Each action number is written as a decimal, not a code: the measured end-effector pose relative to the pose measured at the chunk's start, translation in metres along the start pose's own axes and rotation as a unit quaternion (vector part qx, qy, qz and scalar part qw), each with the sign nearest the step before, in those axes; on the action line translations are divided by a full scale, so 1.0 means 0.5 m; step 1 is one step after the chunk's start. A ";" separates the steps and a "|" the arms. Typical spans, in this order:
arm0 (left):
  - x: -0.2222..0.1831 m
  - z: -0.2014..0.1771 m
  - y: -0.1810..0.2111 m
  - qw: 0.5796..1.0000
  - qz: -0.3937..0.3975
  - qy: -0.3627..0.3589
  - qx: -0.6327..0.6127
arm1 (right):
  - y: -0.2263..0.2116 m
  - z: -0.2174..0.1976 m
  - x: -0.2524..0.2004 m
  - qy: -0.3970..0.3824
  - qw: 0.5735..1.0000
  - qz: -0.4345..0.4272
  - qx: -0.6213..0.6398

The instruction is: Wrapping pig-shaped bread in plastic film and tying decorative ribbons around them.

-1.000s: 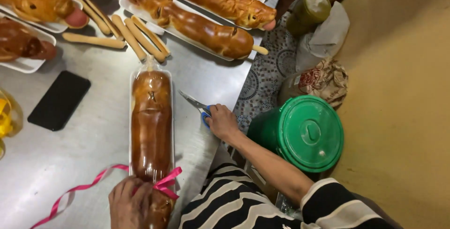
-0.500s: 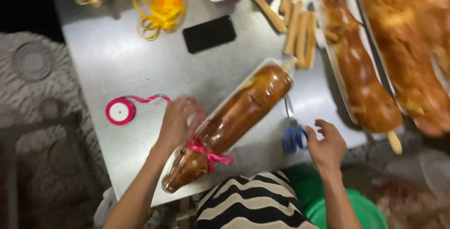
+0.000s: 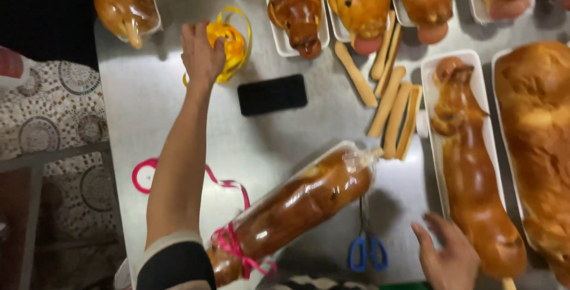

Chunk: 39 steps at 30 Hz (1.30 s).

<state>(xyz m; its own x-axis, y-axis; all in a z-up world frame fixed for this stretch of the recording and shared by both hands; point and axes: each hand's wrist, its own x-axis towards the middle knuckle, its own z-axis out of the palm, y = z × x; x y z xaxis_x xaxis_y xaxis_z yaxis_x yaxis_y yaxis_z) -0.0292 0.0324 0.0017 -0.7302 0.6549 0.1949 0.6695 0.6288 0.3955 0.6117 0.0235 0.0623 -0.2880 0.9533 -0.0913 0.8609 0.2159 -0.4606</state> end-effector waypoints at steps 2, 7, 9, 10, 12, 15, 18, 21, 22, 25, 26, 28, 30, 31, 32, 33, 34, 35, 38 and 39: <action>0.051 -0.002 0.019 0.992 -0.039 -0.112 0.039 | -0.029 -0.010 -0.007 0.009 0.999 0.048 0.023; 0.102 -0.044 0.084 0.910 -0.173 -0.370 0.070 | -0.048 -0.040 -0.003 -0.084 0.953 0.293 0.012; 0.097 -0.039 0.069 0.909 -0.134 -0.388 0.072 | -0.031 -0.036 -0.016 -0.131 0.920 0.370 0.011; 0.083 -0.028 0.074 0.909 -0.134 -0.388 0.071 | -0.032 -0.028 -0.022 -0.130 0.920 0.370 0.010; 0.051 -0.014 0.085 0.912 -0.060 -0.350 0.202 | -0.034 -0.018 -0.036 -0.119 0.921 0.367 0.044; 0.004 0.066 -0.014 0.973 0.079 -0.144 0.160 | -0.101 -0.036 -0.017 -0.152 0.901 0.406 -0.013; -0.029 0.152 -0.169 0.994 -0.044 -0.037 -0.096 | -0.128 -0.042 -0.082 0.012 0.978 0.206 0.022; -0.056 0.007 -0.158 0.870 -0.213 0.016 -0.445 | -0.161 -0.048 -0.083 -0.004 0.988 0.140 0.067; -0.080 -0.091 -0.121 0.870 -0.213 0.021 -0.444 | -0.166 -0.044 -0.082 -0.004 0.988 0.136 0.069; -0.138 -0.371 -0.038 0.753 -0.208 -0.019 -0.624 | -0.245 -0.027 -0.090 -0.026 0.994 -0.055 0.086; -0.157 -0.445 -0.026 0.739 -0.151 -0.040 -0.655 | -0.303 -0.026 -0.099 -0.058 0.988 -0.041 0.138; -0.203 -0.580 -0.011 0.722 -0.089 -0.055 -0.683 | -0.411 -0.022 -0.119 -0.089 0.977 -0.034 0.191; -0.244 -0.699 -0.003 0.710 0.031 -0.094 -0.697 | -0.517 -0.013 -0.144 -0.128 0.949 -0.156 0.242; -0.270 -0.748 -0.008 0.711 0.035 -0.092 -0.696 | -0.540 0.013 -0.154 -0.125 0.948 -0.159 0.245; -0.297 -0.795 -0.013 0.723 0.043 -0.115 -0.680 | -0.561 0.040 -0.162 -0.148 0.930 -0.165 0.293; -0.327 -0.839 -0.018 0.734 0.050 -0.137 -0.663 | -0.581 0.068 -0.172 -0.172 0.909 -0.171 0.340; -0.347 -0.863 -0.039 0.736 0.052 -0.136 -0.661 | -0.612 0.088 -0.178 -0.171 0.908 -0.173 0.342; -0.366 -0.883 -0.058 0.716 0.062 -0.147 -0.680 | -0.641 0.106 -0.184 -0.181 0.888 -0.174 0.385; -0.428 -0.946 -0.086 0.701 0.087 -0.165 -0.688 | -0.744 0.138 -0.227 -0.216 0.858 -0.204 0.420; -0.446 -0.967 -0.088 0.706 0.101 -0.171 -0.680 | -0.783 0.142 -0.240 -0.240 0.848 -0.233 0.411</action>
<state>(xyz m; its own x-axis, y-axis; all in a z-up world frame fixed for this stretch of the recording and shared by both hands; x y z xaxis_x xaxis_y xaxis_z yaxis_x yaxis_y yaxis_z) 0.0381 -0.3443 0.3750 -0.4080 0.8825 0.2340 -0.1656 -0.3236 0.9316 0.2794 -0.1905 0.1911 -0.8242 0.5662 0.0121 0.0802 0.1379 -0.9872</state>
